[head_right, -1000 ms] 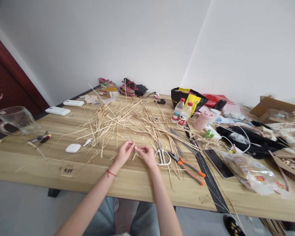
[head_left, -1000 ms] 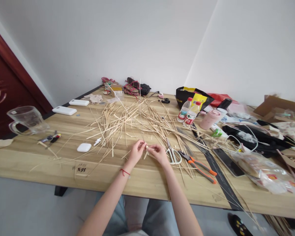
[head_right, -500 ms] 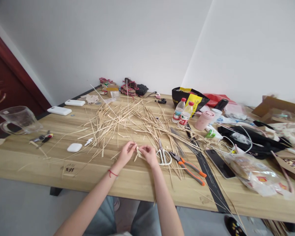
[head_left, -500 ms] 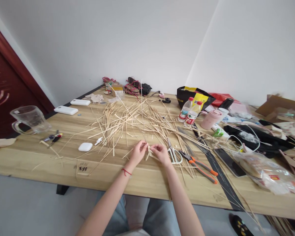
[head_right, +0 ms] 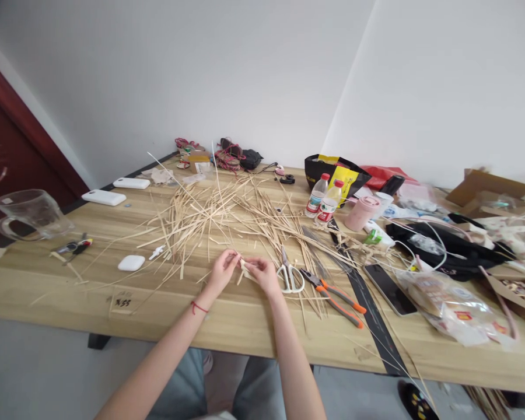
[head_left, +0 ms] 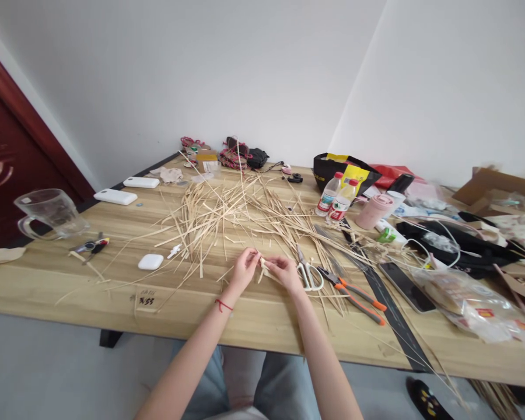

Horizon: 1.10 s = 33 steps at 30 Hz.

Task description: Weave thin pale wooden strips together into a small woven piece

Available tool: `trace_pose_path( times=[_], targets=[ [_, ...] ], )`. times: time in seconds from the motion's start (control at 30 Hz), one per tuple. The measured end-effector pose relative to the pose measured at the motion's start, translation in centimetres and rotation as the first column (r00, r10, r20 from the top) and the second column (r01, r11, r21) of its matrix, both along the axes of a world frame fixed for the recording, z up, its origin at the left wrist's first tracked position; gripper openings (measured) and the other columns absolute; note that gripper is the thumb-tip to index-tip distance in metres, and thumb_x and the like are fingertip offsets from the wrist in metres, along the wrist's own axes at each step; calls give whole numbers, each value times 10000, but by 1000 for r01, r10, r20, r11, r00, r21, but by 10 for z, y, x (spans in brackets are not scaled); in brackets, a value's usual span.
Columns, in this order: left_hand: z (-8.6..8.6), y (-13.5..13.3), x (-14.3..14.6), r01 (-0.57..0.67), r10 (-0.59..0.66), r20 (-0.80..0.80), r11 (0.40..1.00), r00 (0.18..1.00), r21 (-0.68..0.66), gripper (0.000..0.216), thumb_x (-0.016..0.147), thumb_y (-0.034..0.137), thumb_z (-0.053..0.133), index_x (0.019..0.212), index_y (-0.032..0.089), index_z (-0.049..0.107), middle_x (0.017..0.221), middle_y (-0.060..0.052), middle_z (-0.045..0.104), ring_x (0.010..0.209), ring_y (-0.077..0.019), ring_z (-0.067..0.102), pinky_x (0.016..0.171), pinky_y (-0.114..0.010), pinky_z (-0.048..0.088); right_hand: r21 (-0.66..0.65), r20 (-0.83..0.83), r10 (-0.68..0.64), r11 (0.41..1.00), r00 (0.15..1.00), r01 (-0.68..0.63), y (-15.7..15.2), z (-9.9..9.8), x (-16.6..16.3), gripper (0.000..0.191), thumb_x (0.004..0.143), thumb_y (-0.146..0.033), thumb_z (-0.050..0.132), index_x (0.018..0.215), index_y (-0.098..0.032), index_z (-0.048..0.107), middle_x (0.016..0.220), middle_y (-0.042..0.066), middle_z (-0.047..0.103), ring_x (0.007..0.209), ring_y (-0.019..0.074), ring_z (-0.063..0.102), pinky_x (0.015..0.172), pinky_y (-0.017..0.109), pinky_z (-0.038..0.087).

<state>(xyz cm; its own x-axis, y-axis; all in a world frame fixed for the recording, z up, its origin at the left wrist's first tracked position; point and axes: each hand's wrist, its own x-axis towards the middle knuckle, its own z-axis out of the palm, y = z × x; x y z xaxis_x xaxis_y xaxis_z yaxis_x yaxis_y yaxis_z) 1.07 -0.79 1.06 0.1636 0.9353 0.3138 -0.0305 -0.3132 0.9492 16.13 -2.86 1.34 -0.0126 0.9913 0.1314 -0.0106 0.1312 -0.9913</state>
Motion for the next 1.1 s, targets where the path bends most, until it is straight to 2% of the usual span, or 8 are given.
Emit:
trace_pose_path(
  times=[0.13,0.4,0.5,0.8,1.1],
  targets=[
    [-5,1,-1,-41,47,-95,997,994,65,192,859,381,525,845,190,532,777,-18,628,723,-148,642,685,-275,536,52,112,-1,999,994,-5,1,0,2,369,700,-482,687,876,-161,733,875,94,738,796,241,668,753,367,519],
    [-7,0,-1,-64,89,-181,988,979,138,170,868,358,516,855,192,550,777,-18,635,705,-142,648,674,-270,537,75,182,-102,993,978,89,3,-4,3,315,710,-462,686,788,-159,719,807,94,722,746,222,658,730,348,512],
    [-6,0,0,-57,80,-176,990,981,130,173,871,360,513,859,190,546,785,-19,630,703,-140,646,663,-263,535,56,135,-116,992,984,110,3,-4,2,328,675,-471,716,776,-159,700,792,83,710,729,208,649,717,332,508],
    [-4,0,0,10,2,-154,997,988,77,175,867,361,516,849,188,535,785,-19,617,725,-142,629,687,-262,521,-63,-99,-23,998,995,16,2,-4,0,340,598,-456,773,752,-167,682,738,41,692,678,174,621,672,300,483],
    [-2,1,3,25,-25,-7,999,1000,28,213,850,397,534,835,185,531,762,-13,599,710,-149,619,682,-278,525,-84,-180,-13,996,984,-3,1,-2,-1,321,593,-431,785,757,-175,680,737,32,694,683,166,623,665,282,481]
  ],
)
